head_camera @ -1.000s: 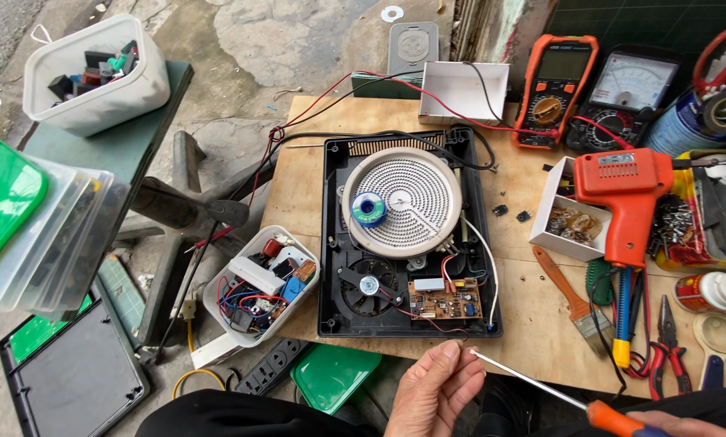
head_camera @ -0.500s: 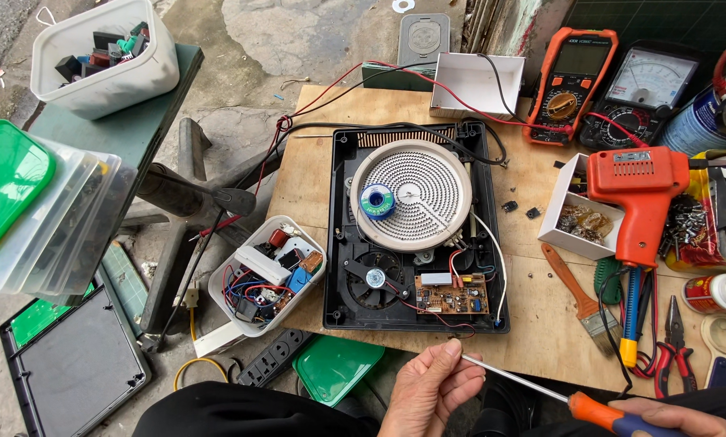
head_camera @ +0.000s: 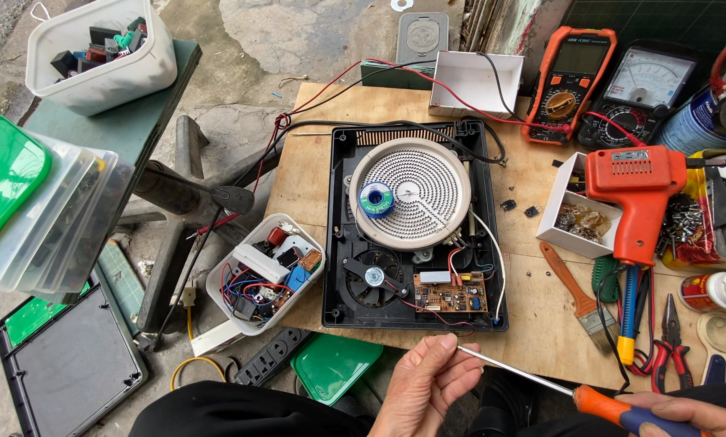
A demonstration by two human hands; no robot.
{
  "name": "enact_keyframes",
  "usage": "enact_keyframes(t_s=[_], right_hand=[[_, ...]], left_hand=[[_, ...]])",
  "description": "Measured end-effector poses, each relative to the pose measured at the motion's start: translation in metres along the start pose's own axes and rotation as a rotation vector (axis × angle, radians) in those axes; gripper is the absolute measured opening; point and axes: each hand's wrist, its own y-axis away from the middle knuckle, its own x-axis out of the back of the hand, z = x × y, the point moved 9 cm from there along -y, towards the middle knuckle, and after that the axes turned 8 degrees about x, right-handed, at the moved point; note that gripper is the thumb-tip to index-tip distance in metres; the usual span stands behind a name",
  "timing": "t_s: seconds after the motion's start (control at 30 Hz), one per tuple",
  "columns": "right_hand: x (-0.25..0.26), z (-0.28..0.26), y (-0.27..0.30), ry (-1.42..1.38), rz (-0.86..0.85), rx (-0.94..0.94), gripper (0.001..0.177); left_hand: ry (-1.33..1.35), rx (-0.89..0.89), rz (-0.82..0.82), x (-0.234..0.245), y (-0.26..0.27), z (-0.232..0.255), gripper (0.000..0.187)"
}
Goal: The person works on a disassembled electronic device, handling a green circuit board and connecting wires. They use a screwdriver to tighten screws on the board and adjust components within the device's casing.
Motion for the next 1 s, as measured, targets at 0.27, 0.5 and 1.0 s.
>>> enact_keyframes(t_s=[0.27,0.5,1.0], right_hand=[[-0.032,-0.161,0.057,0.198,0.382,0.294,0.043],[-0.132,-0.196,0.051,-0.211,0.18,0.293,0.061],[-0.199,-0.269,0.059,0.314,-0.099,0.664,0.022]], left_hand=[[-0.075,0.079,-0.039,0.001,-0.002,-0.013,0.02],[0.086,0.093,-0.036,0.011,-0.013,-0.024,0.029],[0.022,0.217,-0.281,0.002,-0.015,-0.059,0.024]])
